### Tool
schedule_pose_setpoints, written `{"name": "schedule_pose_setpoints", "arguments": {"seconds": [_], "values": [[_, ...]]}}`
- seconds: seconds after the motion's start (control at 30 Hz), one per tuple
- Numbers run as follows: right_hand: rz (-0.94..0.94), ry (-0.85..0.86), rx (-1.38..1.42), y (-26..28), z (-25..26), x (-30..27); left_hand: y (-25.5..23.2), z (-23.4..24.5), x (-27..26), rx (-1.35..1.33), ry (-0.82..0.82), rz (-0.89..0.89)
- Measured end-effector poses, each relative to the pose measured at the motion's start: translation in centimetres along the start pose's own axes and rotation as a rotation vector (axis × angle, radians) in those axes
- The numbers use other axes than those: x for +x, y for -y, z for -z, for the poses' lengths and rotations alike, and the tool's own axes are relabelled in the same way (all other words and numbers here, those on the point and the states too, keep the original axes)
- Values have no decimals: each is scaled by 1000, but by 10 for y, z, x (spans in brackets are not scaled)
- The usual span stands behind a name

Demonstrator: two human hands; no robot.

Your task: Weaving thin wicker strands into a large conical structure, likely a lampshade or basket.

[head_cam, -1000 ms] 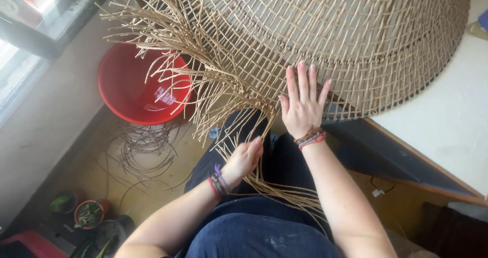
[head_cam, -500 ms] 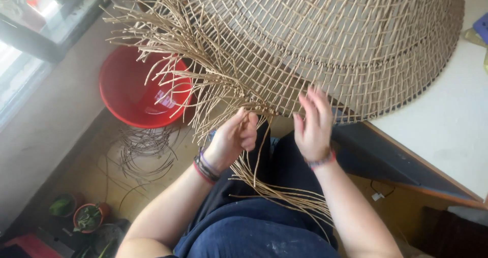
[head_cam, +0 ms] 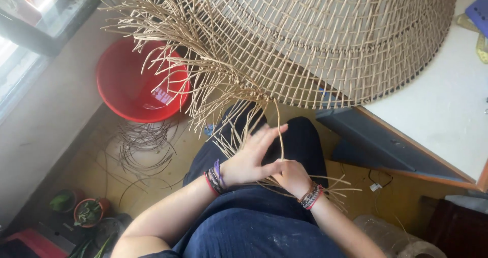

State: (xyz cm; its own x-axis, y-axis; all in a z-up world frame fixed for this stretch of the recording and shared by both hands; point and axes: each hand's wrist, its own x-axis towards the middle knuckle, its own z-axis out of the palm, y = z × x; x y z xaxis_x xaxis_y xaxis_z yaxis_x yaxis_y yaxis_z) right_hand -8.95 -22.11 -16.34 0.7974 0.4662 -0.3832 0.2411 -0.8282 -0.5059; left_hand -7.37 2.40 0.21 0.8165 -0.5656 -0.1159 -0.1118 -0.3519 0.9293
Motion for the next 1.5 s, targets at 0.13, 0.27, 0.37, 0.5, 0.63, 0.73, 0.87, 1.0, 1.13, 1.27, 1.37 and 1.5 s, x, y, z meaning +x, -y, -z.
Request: {"name": "schedule_pose_setpoints", "arguments": {"seconds": [0.13,0.27,0.37,0.5,0.63,0.73,0.87,1.0,1.13,1.27,1.37,1.5], "values": [[-38,-66,200,54,54,-23,35,-17,6,439,-122,178],[-9,-180,324,65,72,-35,71,-22,6,676,-213,122],[54,-276,274,59,91,-46,82,-25,6,680,-141,171],[111,-487,429,45,139,-75,79,-22,9,572,-59,192],[85,-816,1078,34,144,-86,42,-32,22,212,35,51],[313,-835,1634,38,153,-79,10,-51,32,-205,356,86],[342,-865,1897,46,149,-75,-5,-94,57,-1334,205,125],[291,-863,1984,36,151,-82,4,-96,87,-1902,-361,1],[263,-948,1790,21,154,-90,-7,-97,86,-1599,-401,61],[-58,-1112,1026,56,131,-77,-20,-107,89,-1437,-425,31],[-151,-1177,534,58,105,-67,-34,-107,83,-1423,-426,-32],[-86,-1278,241,64,95,-56,-51,-105,79,-1386,-408,-102]]}}
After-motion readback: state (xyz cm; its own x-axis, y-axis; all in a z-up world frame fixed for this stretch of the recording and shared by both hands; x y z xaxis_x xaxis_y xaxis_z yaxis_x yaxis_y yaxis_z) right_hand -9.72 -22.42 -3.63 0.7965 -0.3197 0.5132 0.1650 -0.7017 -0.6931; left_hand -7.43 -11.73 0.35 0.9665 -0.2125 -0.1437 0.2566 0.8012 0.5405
